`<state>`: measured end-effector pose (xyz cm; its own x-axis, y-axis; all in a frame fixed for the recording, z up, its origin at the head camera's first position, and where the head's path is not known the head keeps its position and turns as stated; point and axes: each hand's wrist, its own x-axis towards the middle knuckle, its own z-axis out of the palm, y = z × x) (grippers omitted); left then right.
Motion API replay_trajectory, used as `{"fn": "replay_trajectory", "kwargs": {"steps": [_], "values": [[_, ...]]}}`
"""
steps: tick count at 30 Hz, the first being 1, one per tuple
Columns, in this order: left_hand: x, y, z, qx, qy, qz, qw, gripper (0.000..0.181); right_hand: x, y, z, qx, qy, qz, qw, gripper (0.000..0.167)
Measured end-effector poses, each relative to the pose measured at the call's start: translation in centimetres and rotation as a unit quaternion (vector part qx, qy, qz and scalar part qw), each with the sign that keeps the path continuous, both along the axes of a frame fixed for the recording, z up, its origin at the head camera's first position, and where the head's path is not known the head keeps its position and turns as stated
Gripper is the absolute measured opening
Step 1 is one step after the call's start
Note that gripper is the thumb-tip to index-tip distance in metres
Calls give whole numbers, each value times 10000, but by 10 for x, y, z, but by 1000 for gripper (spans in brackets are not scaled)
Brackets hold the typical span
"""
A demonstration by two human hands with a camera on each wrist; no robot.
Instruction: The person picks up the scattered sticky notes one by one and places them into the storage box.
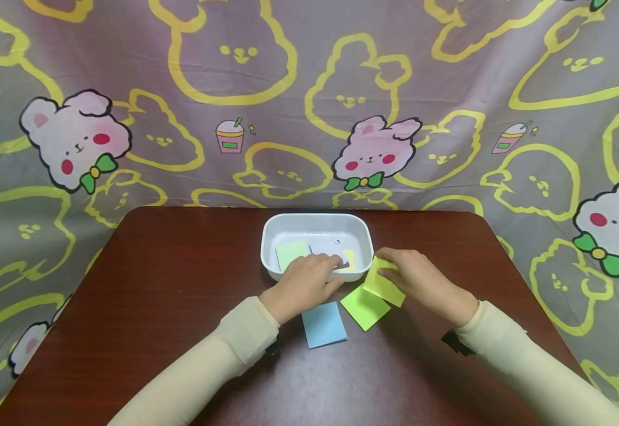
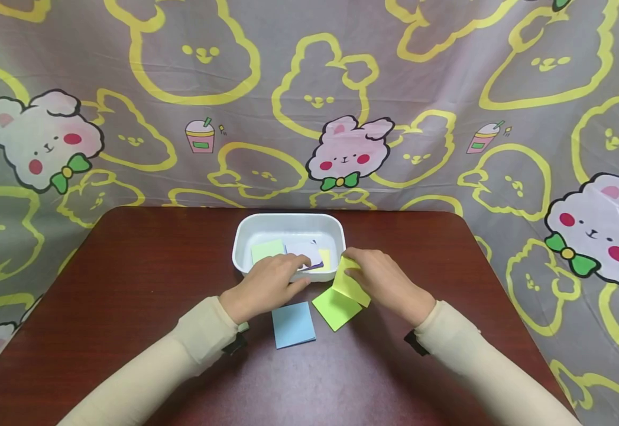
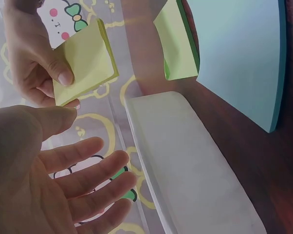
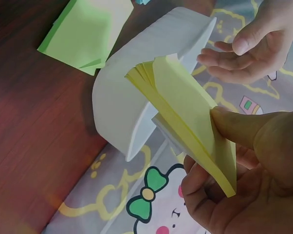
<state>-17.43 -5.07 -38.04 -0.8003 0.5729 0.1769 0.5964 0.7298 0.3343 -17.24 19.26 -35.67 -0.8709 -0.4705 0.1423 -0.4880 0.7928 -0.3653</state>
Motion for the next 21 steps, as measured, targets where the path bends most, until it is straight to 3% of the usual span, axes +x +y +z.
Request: {"fn": "replay_trajectory", "kwargs": {"steps": [21], "values": [[-5,-8,2,-23,-58,323,9995,33,-15,-13,0,-141,-27,-11,9999,27]]}}
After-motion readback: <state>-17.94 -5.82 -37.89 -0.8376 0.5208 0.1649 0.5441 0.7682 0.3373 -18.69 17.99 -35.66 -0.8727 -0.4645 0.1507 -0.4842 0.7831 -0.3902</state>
